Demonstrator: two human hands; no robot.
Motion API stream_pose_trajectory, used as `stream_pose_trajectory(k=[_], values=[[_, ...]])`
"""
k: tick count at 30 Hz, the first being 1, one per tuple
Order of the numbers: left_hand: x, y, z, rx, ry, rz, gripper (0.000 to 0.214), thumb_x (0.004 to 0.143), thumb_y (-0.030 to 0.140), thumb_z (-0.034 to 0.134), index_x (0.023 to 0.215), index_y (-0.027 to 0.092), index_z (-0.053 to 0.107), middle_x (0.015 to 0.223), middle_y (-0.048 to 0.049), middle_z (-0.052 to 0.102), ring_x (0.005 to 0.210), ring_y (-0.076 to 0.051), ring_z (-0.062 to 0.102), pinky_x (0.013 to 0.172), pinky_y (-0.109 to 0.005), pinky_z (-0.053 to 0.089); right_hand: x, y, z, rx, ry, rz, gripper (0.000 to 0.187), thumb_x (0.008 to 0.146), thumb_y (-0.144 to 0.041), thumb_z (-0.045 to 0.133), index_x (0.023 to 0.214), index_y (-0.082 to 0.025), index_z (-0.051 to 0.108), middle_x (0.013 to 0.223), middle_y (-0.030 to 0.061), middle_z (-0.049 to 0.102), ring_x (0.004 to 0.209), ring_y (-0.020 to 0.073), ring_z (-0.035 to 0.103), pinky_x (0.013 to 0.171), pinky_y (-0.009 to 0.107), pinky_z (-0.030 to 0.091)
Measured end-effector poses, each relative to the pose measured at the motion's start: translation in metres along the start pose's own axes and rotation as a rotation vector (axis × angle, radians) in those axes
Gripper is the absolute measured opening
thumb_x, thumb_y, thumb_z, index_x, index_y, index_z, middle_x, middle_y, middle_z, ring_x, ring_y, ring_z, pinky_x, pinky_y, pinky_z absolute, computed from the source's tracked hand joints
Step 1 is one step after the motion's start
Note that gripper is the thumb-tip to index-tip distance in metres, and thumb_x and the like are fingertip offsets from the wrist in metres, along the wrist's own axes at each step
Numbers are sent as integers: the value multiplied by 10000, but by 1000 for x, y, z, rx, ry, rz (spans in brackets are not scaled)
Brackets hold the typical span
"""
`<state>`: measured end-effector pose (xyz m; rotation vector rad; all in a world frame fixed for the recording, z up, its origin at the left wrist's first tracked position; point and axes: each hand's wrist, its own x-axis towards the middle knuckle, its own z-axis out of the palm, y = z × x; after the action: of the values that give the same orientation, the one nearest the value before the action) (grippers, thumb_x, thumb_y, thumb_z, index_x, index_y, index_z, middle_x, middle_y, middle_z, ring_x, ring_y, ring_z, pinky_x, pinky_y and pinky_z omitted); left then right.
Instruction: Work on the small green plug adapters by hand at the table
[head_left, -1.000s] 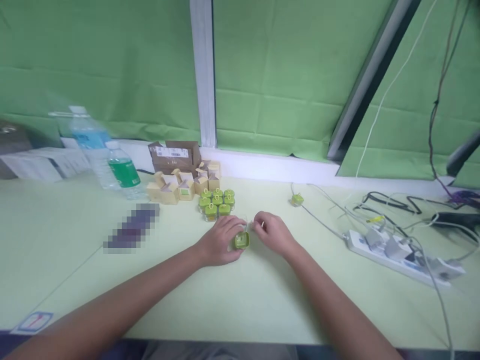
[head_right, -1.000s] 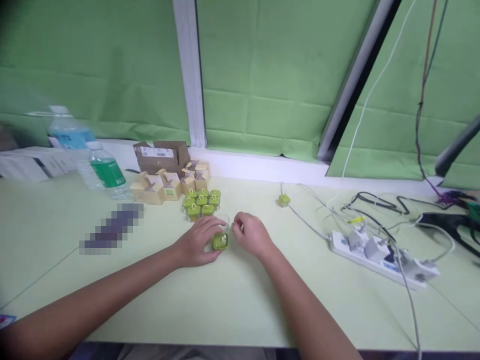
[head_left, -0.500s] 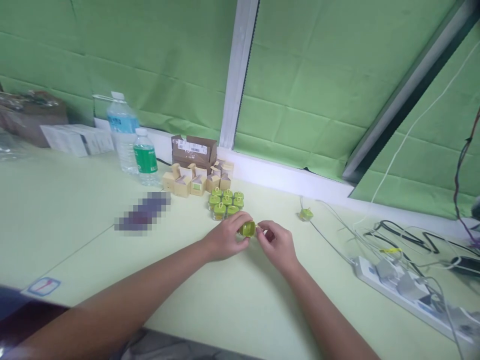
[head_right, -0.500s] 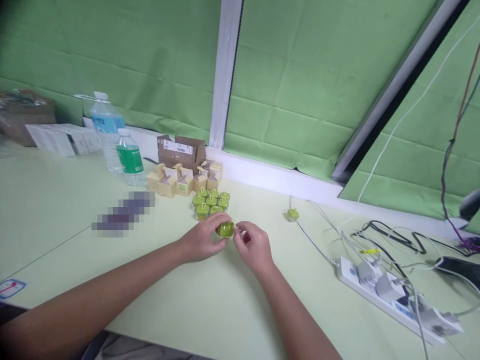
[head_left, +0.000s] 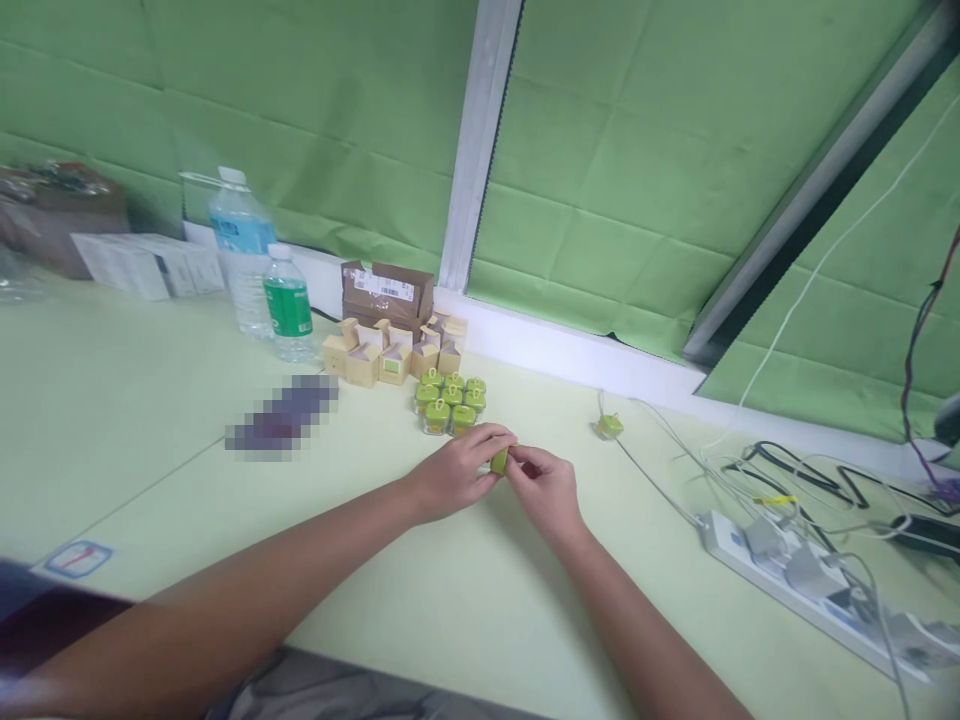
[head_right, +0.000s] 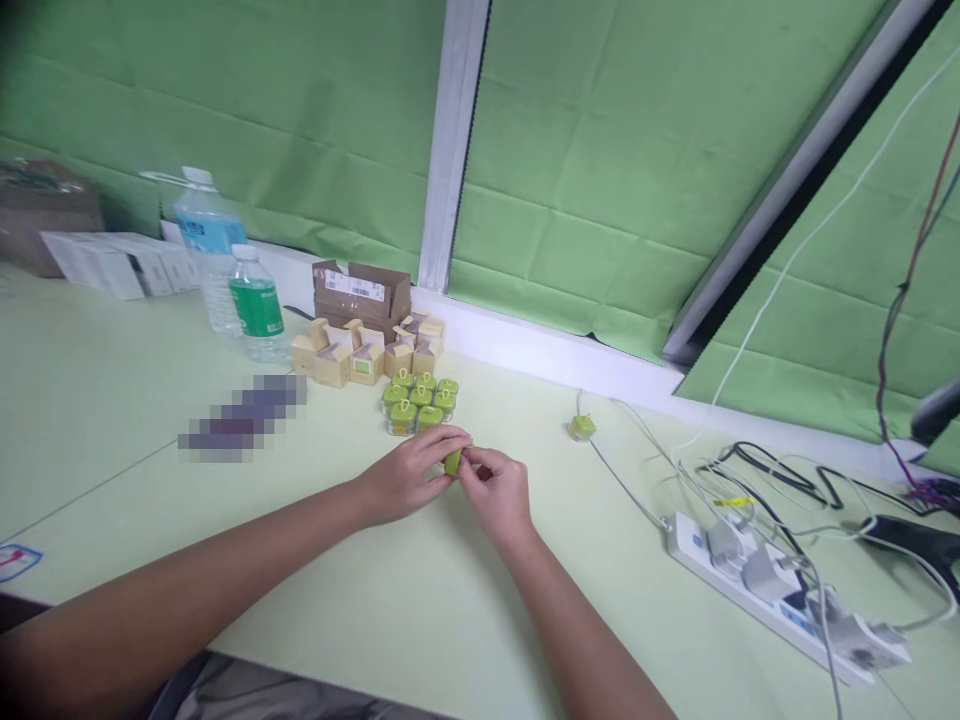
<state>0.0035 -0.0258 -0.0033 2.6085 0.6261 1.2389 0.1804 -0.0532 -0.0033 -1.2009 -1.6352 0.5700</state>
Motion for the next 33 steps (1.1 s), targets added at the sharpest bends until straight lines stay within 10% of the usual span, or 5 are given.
stream_pose_trajectory(k=[17,33], values=[[2,0,1,-73,34,-56,468,860,78,571,1310,203,537,1258,-111,583,1182,-237,572,1020,-410,506,2,2,3,286,-67,152,291,812,-389,621,928,-155,750,697,23,690,520,114,557,490,235,484],[1,0,4,-126,0,-95,460,860,70,560,1301,202,540,1252,-110,592,1185,-236,572,1025,-407,502,1,-4,-3,-75,-7,57,226,806,-316,574,790,-201,768,699,-3,720,484,107,480,511,228,426]])
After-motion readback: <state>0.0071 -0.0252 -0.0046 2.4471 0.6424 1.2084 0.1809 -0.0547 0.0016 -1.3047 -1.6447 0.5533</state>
